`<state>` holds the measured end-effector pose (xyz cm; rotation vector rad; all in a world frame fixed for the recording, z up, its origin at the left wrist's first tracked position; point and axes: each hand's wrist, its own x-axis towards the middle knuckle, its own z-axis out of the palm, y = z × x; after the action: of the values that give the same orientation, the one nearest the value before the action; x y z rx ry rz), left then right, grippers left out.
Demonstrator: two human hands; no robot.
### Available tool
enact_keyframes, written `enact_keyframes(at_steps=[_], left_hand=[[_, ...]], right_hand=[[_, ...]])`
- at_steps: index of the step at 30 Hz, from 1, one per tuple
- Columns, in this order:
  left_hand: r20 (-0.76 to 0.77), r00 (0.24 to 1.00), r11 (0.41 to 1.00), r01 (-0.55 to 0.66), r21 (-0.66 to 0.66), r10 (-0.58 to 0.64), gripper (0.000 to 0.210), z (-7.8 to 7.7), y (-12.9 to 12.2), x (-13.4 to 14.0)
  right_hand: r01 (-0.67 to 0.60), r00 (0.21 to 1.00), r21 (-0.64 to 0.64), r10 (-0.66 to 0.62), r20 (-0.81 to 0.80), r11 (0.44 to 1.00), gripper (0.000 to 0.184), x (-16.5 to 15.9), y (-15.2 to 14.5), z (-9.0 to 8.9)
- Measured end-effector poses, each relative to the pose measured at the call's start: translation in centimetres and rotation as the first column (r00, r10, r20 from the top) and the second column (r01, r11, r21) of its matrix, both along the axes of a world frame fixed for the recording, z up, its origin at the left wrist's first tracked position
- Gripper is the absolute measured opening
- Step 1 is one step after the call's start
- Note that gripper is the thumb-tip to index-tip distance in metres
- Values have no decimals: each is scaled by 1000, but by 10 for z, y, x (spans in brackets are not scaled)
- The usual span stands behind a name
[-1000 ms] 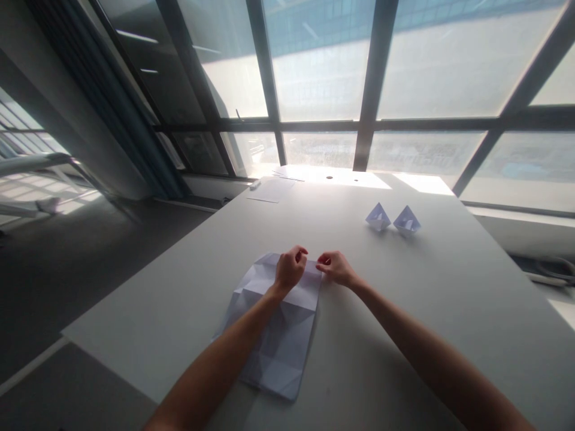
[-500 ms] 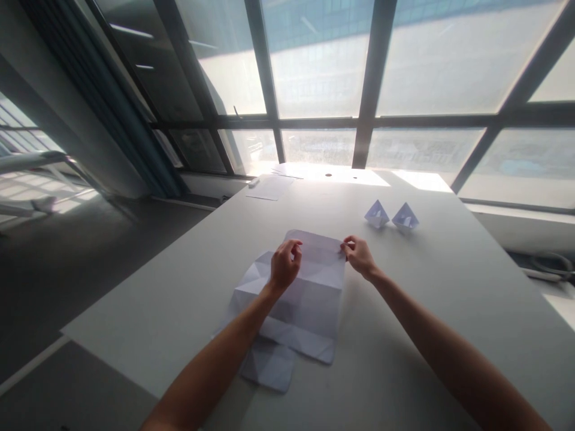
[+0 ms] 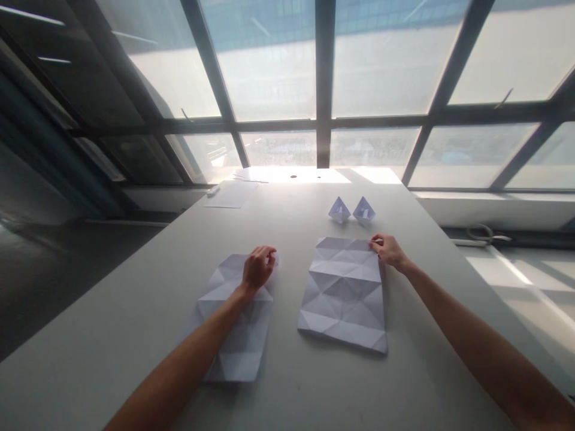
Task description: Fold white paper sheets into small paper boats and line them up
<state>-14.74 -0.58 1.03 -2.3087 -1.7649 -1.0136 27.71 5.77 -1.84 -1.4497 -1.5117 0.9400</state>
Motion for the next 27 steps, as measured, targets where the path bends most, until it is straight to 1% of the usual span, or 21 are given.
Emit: enact_keyframes(at_steps=[1,3,5,6,8,9,10,11,12,14,17,19,21,27], left_hand=[[-21,1000,1000,11,5,-11,21,6,5,6],[-56,996,998,63,0,-63,22,18,12,29],[-86,981,984,170,-51,-174,24,26,14,62],[-107,963,967,236,-100,-246,26,27,12,81],[-144,922,922,326,-208,-359,32,23,7,116],[-165,905,903,345,-256,-392,37,18,5,131],[-193,891,889,346,-300,-412,42,12,2,144],[-224,879,880,336,-337,-421,48,5,1,153],[-254,868,871,320,-374,-428,52,-2,0,160],[-299,857,867,281,-412,-420,57,-14,0,167],[-329,858,881,251,-402,-394,58,-23,4,168],[-336,860,888,245,-388,-384,59,-25,7,165],[-342,862,894,240,-379,-376,60,-25,9,162],[-351,870,904,210,-373,-347,63,-25,12,159]], right_hand=[[9,1000,13,-9,1,1000,19,3,1,-1],[39,998,50,-41,42,998,19,7,2,-3],[97,983,109,-112,143,989,19,6,2,-2],[139,966,148,-167,198,979,21,4,0,-1],[209,931,222,-264,252,952,27,-3,-6,2],[231,914,265,-302,271,936,30,-8,-12,3],[225,874,353,-348,339,908,30,-15,-19,4],[183,843,409,-357,403,894,32,-23,-27,4],[127,823,430,-337,457,894,34,-32,-36,3],[6,790,387,-242,563,922,39,-51,-53,-1],[-83,712,250,-118,692,965,47,-72,-70,-8],[-105,672,182,-65,738,978,53,-78,-74,-12],[-114,649,146,-37,760,983,57,-77,-73,-13],[-121,620,110,-12,784,987,59,-67,-67,-10]])
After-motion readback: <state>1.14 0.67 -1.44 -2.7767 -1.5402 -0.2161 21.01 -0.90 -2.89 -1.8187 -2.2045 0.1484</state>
